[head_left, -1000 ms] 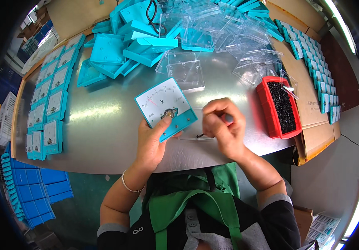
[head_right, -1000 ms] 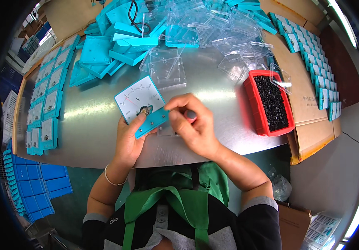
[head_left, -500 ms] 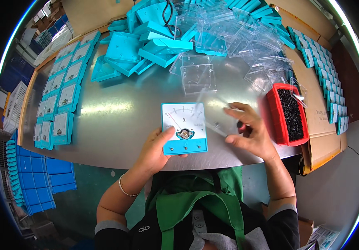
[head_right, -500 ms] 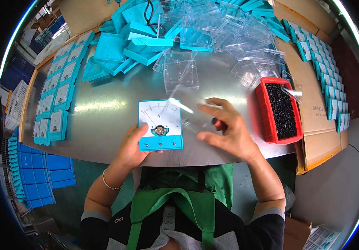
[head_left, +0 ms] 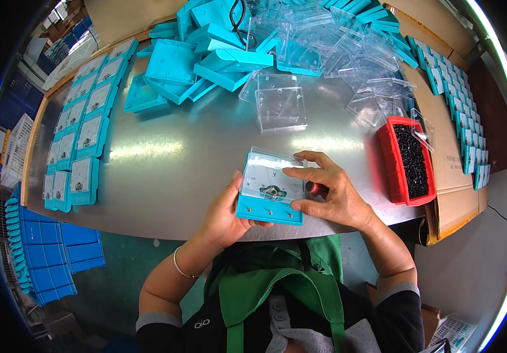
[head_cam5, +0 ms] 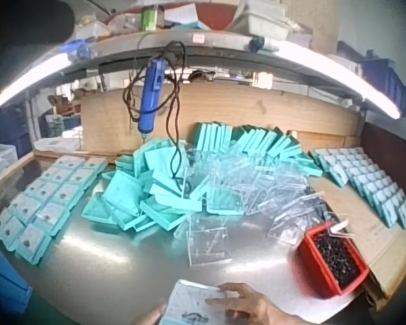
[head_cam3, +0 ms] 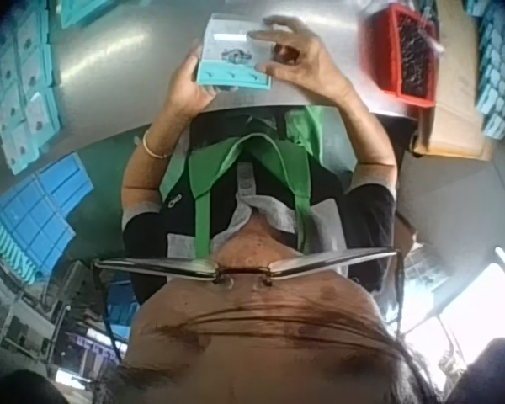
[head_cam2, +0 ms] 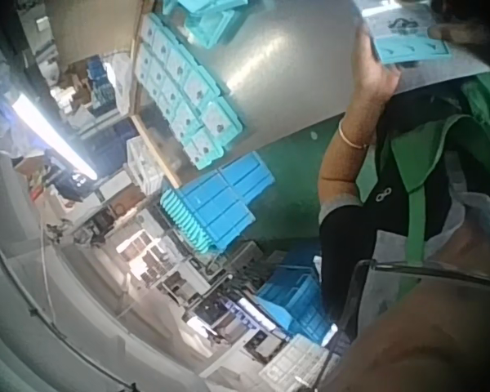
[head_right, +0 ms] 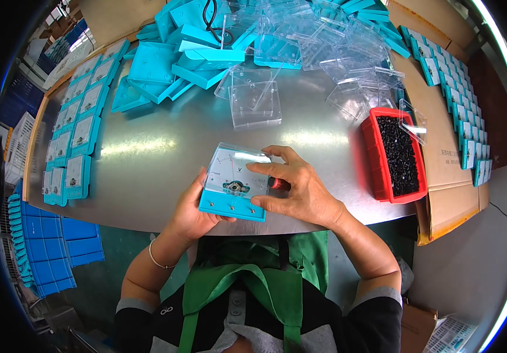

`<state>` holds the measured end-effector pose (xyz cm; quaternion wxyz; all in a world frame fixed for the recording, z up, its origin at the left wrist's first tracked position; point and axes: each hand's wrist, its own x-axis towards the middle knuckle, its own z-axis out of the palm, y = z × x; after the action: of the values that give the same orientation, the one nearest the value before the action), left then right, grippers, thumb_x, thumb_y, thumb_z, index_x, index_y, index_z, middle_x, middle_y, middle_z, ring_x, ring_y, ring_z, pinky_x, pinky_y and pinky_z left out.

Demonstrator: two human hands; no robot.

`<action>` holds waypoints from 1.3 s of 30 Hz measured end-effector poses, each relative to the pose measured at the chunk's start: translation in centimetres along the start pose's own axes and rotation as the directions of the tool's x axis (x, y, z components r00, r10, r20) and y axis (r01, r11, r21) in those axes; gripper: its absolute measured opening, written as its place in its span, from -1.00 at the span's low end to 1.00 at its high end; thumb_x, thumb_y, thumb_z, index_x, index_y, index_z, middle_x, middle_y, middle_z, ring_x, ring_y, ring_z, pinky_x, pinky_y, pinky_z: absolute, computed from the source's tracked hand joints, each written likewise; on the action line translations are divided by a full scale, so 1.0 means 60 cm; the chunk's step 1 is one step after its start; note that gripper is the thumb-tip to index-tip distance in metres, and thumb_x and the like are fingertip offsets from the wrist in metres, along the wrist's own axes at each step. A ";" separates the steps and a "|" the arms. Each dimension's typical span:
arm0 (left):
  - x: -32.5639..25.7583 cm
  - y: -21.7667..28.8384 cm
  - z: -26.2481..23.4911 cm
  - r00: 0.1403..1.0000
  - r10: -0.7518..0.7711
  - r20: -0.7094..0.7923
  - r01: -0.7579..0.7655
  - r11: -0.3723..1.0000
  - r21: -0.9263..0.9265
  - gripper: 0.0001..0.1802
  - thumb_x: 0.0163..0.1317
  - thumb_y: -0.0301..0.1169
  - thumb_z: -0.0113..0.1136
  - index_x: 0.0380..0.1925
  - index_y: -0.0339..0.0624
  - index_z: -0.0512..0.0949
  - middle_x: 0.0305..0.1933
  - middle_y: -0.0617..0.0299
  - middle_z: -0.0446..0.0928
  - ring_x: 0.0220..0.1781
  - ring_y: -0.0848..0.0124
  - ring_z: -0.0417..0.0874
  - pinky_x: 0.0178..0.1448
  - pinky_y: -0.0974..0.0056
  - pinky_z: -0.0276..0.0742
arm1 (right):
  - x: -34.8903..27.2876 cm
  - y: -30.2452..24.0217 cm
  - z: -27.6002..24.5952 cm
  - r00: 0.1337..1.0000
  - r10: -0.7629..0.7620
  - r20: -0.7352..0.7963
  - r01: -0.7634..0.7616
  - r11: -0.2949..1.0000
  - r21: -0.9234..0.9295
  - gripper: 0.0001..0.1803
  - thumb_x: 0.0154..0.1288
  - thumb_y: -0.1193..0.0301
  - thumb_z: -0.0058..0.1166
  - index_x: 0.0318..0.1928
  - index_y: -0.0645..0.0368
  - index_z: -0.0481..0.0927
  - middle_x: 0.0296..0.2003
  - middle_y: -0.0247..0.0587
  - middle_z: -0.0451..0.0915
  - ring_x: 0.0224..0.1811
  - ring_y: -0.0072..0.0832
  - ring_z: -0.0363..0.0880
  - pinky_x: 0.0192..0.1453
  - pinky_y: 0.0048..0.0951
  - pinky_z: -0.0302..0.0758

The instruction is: The person assembles small teal-colored electrical meter units at a workstation. They use a screwdriver to tighten screws on the meter face, then place a clear plastic cover over the unit and secure it into a teal housing. The person repeats this process for multiple units, stacking the finished assemblies on the table.

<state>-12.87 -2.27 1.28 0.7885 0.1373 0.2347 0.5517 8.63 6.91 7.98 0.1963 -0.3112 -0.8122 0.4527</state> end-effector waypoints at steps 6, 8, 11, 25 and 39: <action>0.004 -0.006 -0.009 0.999 0.013 0.031 -0.013 1.000 0.007 -0.32 0.41 0.13 -0.39 0.17 -0.26 0.29 0.01 0.01 0.54 -0.08 0.24 0.66 -0.20 0.16 0.70 | -0.001 0.002 0.006 1.000 0.008 0.011 -0.008 0.999 0.044 -0.40 -0.07 0.37 0.39 0.09 0.12 0.58 0.18 0.06 0.30 -0.13 -0.38 0.56 -0.16 -0.48 0.52; 0.006 -0.010 -0.006 0.998 0.058 -0.005 -0.058 0.998 0.018 -0.28 0.39 0.16 -0.39 0.17 -0.28 0.29 0.05 0.02 0.51 -0.02 0.25 0.64 -0.10 0.15 0.67 | 0.001 -0.008 0.013 1.000 -0.013 -0.008 0.013 0.999 0.034 -0.44 -0.04 0.38 0.38 0.07 0.11 0.59 0.17 0.12 0.28 -0.29 -0.42 0.58 -0.18 -0.44 0.56; 0.005 -0.014 0.024 0.988 0.113 -0.101 -0.113 0.994 0.005 -0.29 0.38 0.14 -0.31 0.18 -0.30 0.28 0.09 0.02 0.48 0.08 0.27 0.57 0.10 0.12 0.57 | -0.003 0.000 0.017 0.998 -0.057 0.007 0.057 0.998 0.011 -0.45 -0.02 0.39 0.37 0.07 0.10 0.58 0.19 0.17 0.23 -0.38 -0.43 0.60 -0.19 -0.40 0.58; -0.033 0.000 0.070 0.992 0.122 0.044 -0.130 0.946 0.298 -0.44 0.18 -0.41 0.19 0.14 -0.43 0.28 0.08 -0.01 0.47 0.09 0.25 0.54 0.19 0.11 0.46 | -0.061 0.008 0.021 0.951 0.311 -0.008 -0.253 0.790 0.559 -0.75 0.22 0.56 0.10 -0.07 0.33 0.52 -0.26 -0.25 0.56 -0.42 -0.67 0.51 -0.42 -0.65 0.42; -0.035 -0.016 0.065 0.994 0.088 0.071 -0.099 0.983 0.158 -0.42 0.19 -0.37 0.18 0.16 -0.41 0.26 0.09 0.00 0.46 0.10 0.25 0.54 0.17 0.12 0.48 | -0.057 0.024 0.102 0.991 0.125 -0.045 -0.065 0.752 0.656 -0.82 0.22 0.65 0.08 -0.15 0.29 0.60 -0.35 -0.41 0.65 -0.34 -0.78 0.51 -0.32 -0.67 0.47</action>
<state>-10.65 -4.39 4.61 0.7552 0.2290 0.2465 0.5626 7.96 1.40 3.46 0.3038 -0.2832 -0.5774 0.7029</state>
